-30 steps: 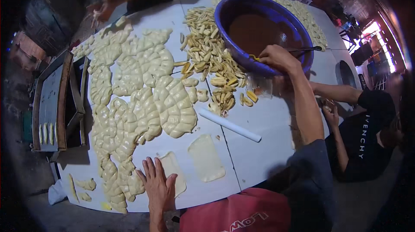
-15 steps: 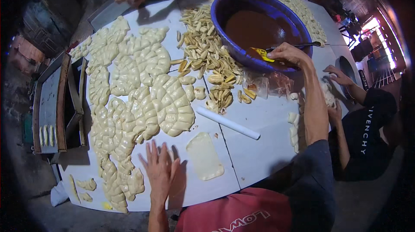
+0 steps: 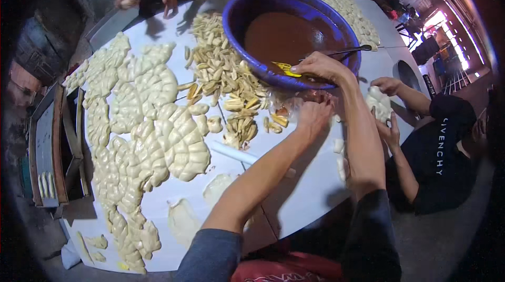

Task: The person places shaped pastries into a baking tray, then flattens portions of dough using a rolling pin. They spread chocolate paste onto the flattened dough with a spatula, place banana pieces on top, and roll the dough by hand.

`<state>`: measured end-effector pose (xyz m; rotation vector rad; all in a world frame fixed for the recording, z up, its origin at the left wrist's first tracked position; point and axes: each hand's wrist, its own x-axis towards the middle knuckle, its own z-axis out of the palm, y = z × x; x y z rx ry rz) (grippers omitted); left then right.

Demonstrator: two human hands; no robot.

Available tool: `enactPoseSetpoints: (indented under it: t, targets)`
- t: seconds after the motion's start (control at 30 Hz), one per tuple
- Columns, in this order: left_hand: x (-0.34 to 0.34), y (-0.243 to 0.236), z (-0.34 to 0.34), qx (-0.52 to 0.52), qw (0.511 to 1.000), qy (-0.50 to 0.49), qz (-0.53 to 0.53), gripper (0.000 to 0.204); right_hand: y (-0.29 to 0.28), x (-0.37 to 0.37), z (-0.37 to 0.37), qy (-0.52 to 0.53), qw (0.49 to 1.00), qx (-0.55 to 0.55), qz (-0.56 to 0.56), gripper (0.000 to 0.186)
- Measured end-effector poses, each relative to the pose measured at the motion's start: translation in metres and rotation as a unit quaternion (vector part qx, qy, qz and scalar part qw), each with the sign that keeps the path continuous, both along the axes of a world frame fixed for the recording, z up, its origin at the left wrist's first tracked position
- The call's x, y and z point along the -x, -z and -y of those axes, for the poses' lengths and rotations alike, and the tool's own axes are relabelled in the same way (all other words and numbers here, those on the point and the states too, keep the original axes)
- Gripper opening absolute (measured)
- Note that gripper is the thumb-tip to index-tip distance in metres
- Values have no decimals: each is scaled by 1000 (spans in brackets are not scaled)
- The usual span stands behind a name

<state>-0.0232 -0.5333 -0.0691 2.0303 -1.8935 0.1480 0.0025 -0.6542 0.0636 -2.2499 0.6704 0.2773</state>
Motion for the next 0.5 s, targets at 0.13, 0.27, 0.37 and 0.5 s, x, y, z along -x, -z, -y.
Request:
enactPoseSetpoints:
  t: [0.13, 0.27, 0.37, 0.5]
  targets:
    - [-3, -12, 13, -53, 996, 15, -70, 23, -3, 16, 11, -17, 1000, 22, 9, 49]
    - [-58, -46, -29, -105, 993, 49, 2, 16, -11, 11, 8, -14, 1000, 18, -9, 49]
    - [-92, -38, -69, -50, 992, -11, 115, 16, -7, 8, 9, -36, 998, 55, -5, 49]
    - [-119, -51, -76, -135, 979, -59, 144, 17, -13, 13, 6, -7, 1000, 8, 22, 39]
